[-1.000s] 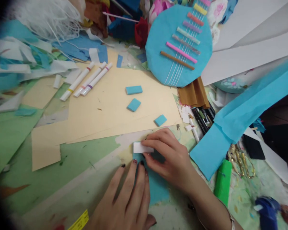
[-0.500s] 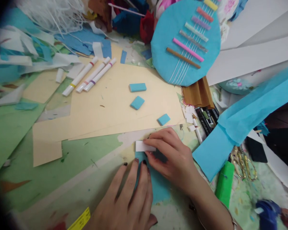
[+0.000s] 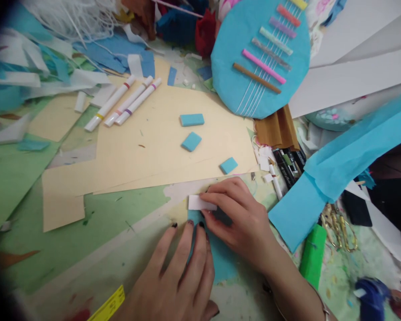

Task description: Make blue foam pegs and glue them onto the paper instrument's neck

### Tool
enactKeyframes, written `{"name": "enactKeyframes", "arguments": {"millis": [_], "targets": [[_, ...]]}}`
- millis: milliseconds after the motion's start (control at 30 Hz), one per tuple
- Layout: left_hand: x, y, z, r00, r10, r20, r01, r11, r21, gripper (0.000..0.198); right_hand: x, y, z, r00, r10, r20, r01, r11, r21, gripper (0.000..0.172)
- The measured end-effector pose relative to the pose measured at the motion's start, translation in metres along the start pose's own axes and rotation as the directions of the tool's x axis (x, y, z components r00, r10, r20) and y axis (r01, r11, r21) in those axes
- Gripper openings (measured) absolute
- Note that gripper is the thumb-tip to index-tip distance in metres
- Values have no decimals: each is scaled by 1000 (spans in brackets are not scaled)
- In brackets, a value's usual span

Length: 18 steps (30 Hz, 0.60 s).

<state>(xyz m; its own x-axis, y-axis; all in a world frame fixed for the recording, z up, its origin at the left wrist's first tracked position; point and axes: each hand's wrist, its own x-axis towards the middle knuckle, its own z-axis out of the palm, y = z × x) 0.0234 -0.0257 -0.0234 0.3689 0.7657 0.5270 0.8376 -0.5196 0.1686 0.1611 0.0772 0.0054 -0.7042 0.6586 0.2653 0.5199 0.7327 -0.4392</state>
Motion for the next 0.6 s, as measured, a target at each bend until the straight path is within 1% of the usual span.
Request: {"name": "enactKeyframes", "arguments": {"millis": [133,267,500,600], "targets": [[-1,-1,0,1000,12,3,-12,1000,-1,26,0,-1,1,1000,2,-3,-2,1000,-5,23],[-3,0,2,1000,14,-4,-14,1000,4,30,0,-1,1,1000,4,-10,-4,1000,-9,22],[-4,0,3,1000,17,0,-17,1000,-6,35,0,-1,1,1000,11,-2,-11,1000,5,26],[-3,0,3,1000,17,8,-16,1000,-18,35,0,-1,1,1000,10,-6,-10,1000,8,26]]}}
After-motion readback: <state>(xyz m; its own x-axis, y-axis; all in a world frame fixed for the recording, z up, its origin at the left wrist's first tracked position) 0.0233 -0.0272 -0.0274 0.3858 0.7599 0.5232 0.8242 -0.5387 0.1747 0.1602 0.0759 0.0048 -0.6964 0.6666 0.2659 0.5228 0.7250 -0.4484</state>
